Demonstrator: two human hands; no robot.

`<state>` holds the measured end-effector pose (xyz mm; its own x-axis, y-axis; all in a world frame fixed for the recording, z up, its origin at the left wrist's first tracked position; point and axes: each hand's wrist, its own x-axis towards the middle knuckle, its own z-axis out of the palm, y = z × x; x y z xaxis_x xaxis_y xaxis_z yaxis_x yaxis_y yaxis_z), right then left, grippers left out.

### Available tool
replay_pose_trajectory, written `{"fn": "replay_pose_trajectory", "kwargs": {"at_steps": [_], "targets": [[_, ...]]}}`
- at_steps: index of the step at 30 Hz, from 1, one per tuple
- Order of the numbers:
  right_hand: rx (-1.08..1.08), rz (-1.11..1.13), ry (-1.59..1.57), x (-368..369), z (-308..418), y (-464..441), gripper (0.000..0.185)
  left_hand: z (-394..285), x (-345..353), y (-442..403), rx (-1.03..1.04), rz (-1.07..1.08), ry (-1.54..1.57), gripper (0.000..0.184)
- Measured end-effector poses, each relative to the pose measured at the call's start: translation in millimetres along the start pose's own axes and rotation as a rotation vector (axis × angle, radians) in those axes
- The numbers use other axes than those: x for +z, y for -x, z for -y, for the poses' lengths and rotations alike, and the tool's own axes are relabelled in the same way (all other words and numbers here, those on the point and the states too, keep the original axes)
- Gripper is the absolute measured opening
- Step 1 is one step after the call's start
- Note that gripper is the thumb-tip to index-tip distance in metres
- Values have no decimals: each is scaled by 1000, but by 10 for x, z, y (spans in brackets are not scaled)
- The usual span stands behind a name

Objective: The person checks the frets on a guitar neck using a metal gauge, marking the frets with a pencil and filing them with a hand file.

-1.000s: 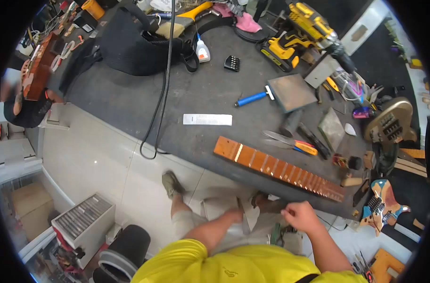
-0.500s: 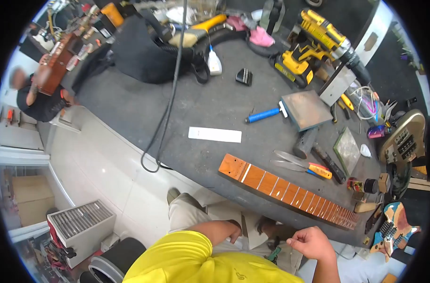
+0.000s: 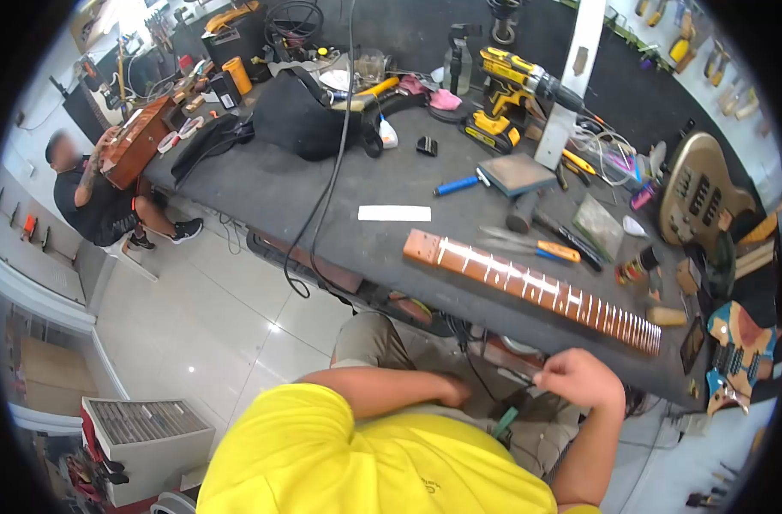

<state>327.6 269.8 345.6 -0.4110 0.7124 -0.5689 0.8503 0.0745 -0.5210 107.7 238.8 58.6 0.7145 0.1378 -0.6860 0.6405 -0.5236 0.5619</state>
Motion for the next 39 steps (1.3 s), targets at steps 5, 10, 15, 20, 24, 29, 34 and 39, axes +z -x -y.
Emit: {"fn": "replay_pose_trajectory", "kwargs": {"at_steps": [5, 10, 15, 20, 24, 29, 34, 39], "targets": [[-92, -96, 21, 87, -96, 4, 40, -495, -703, 1905, 429, -414, 163, 38], [26, 59, 120, -108, 83, -66, 47, -84, -1305, 3189, 14, -1624, 143, 15], [-128, 4, 183, -25, 18, -49, 50, 635, -1719, 3266, -591, -1291, -297, 29], [-24, 36, 136, -4, -22, -49, 52, 773, -2170, 3382, -596, -951, -107, 39], [-18, 62, 114, -86, 74, -43, 53, 732, -2213, 3485, -578, -860, -79, 38], [-47, 124, 16, -83, 85, -17, 41, 708, -1623, 3306, -274, -1662, 342, 22], [-737, -442, -371, 4, 935, -337, 23, -131, -1274, 2692, 676, -1621, 1163, 11], [-778, -497, -443, -189, 1211, -1117, 22, -422, -1397, 2428, 590, -1650, 1126, 12]]}}
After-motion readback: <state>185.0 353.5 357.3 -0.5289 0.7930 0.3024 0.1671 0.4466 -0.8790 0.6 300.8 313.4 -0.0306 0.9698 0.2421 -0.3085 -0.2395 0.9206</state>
